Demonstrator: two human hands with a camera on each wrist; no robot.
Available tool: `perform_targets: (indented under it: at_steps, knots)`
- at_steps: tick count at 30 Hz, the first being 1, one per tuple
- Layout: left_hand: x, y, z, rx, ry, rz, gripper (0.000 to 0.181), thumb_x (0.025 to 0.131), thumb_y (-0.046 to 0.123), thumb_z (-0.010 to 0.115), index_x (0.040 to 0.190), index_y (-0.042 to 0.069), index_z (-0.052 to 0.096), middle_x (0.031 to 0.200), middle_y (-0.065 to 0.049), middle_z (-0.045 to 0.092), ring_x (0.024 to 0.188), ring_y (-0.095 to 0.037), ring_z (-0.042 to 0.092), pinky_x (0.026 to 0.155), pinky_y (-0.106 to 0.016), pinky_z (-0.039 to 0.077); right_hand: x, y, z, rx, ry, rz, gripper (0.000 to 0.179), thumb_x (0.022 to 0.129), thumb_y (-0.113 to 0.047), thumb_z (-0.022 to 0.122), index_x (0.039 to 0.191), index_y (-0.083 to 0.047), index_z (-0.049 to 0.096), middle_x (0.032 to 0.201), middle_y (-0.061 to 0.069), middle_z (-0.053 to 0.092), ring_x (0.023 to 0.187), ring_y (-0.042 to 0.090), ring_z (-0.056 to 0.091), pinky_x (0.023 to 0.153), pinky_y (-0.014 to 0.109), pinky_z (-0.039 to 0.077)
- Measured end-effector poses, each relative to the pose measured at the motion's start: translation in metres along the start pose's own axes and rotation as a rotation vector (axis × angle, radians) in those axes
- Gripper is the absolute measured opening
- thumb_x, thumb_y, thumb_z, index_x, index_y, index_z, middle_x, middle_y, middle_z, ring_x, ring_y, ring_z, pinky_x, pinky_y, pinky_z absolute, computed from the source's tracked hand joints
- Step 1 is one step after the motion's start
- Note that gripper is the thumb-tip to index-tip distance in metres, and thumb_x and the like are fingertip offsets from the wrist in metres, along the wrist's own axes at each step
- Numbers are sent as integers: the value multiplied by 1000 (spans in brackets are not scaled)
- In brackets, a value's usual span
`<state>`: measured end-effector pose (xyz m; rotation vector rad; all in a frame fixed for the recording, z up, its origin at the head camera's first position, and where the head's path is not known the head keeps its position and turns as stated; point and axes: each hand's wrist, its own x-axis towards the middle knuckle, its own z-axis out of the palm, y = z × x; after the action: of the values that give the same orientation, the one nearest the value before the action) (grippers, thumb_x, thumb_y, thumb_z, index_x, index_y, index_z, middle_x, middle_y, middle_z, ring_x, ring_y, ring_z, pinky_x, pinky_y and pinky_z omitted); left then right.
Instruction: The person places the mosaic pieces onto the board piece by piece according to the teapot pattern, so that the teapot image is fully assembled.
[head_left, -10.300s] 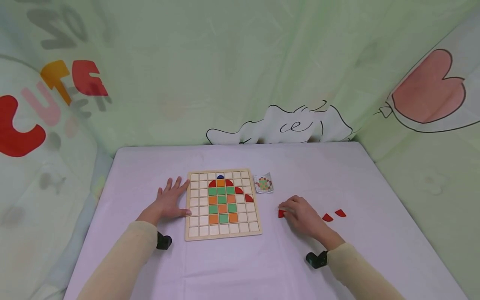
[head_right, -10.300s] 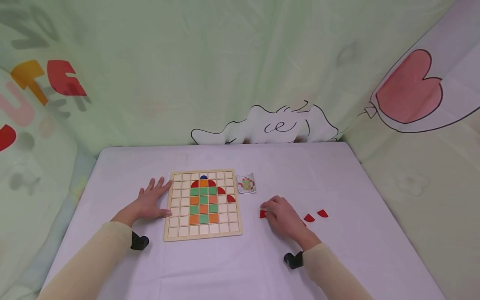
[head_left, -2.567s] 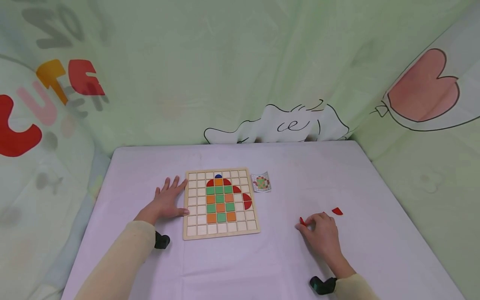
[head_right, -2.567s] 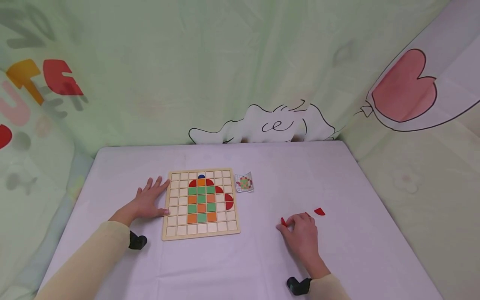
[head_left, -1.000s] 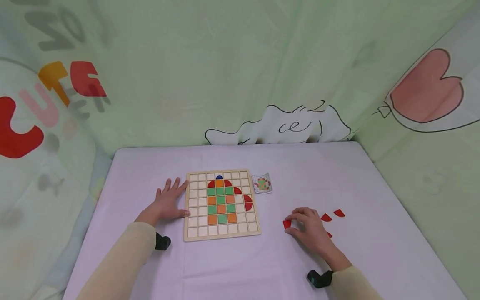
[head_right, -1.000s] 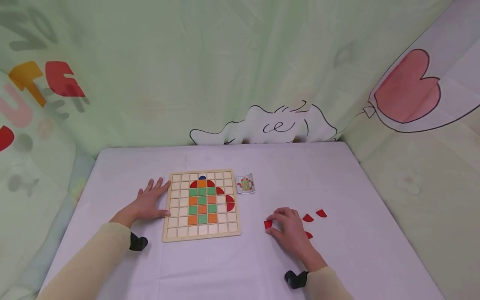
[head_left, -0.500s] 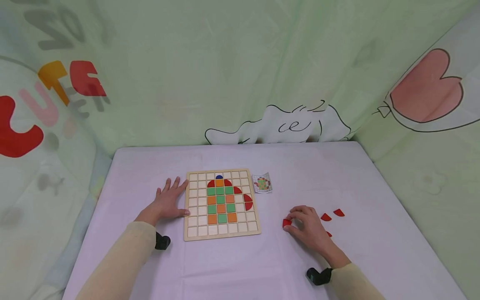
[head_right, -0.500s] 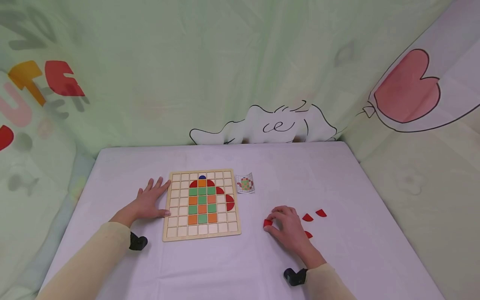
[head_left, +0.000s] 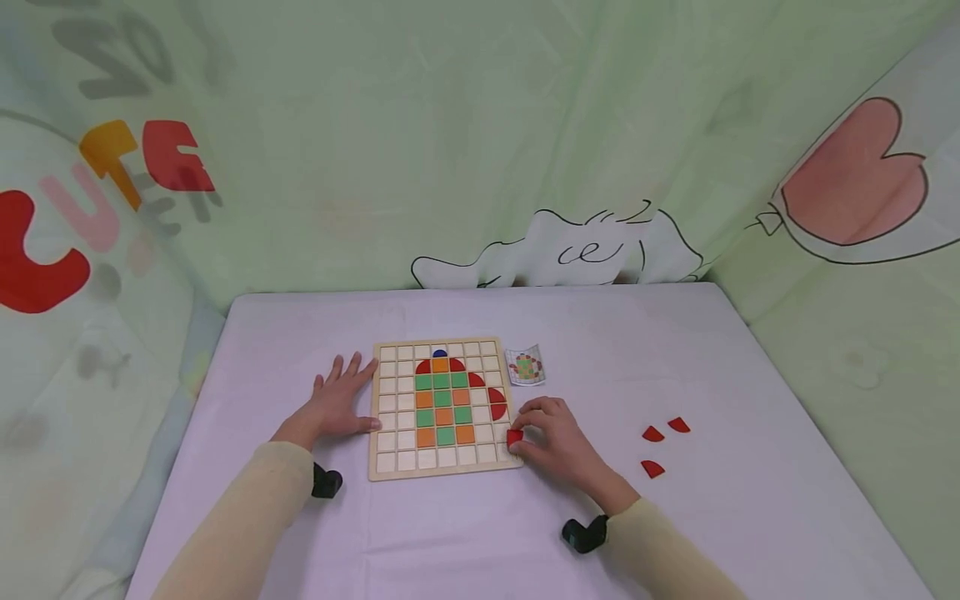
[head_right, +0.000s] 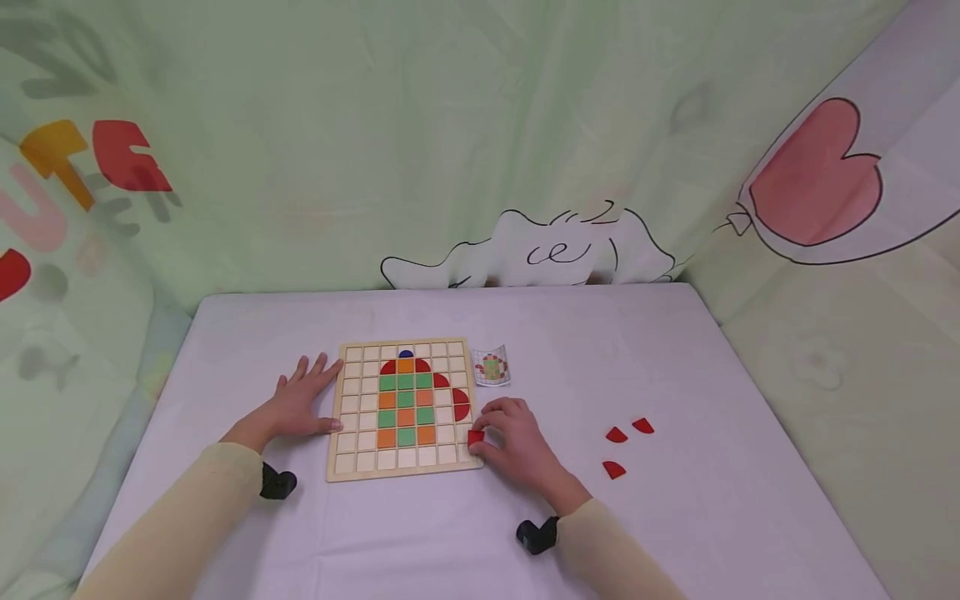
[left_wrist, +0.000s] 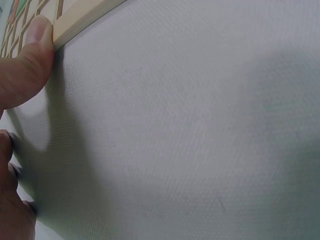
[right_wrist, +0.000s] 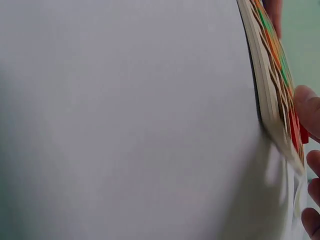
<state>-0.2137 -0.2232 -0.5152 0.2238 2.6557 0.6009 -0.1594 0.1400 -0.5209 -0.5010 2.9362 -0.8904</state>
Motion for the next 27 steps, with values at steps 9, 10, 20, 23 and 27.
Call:
perform_targets:
  at_steps: [9,10,20,23,27]
  knots:
    - [1,0,0,3,-1,4,104,86,36,82,164,9,19,171,-24,5,157,-50,-5,122,-73,4,20,-24,17,-54,-37,-116,19,82,-20,87,97,-13,77,117,8,64,120,30,51,99,49,50]
    - [1,0,0,3,0,4,104,86,36,82,164,9,19,171,-24,4,157,-50,-5,122,-73,4,21,-25,18,-62,-40,-114,19,83,-20,86,98,-13,77,117,7,64,121,29,50,99,49,50]
    - [-1,2,-3,-2,2,11,105,85,36,83,164,8,20,171,-25,5,156,-51,-5,122,-73,3,28,-26,16,-81,-56,-135,13,86,-14,82,98,-12,78,118,9,64,120,30,51,102,50,47]
    - [-2,3,-4,-4,3,11,105,84,35,83,164,8,20,171,-25,5,157,-51,-4,122,-73,4,30,-26,14,-104,-61,-144,12,87,-13,82,99,-13,79,119,8,64,120,30,51,102,49,47]
    - [-2,3,-4,-3,-2,4,105,85,35,83,164,9,19,171,-24,5,157,-50,-5,122,-72,3,31,-25,14,-142,-69,-147,12,87,-15,81,99,-16,80,118,7,64,118,28,51,100,47,47]
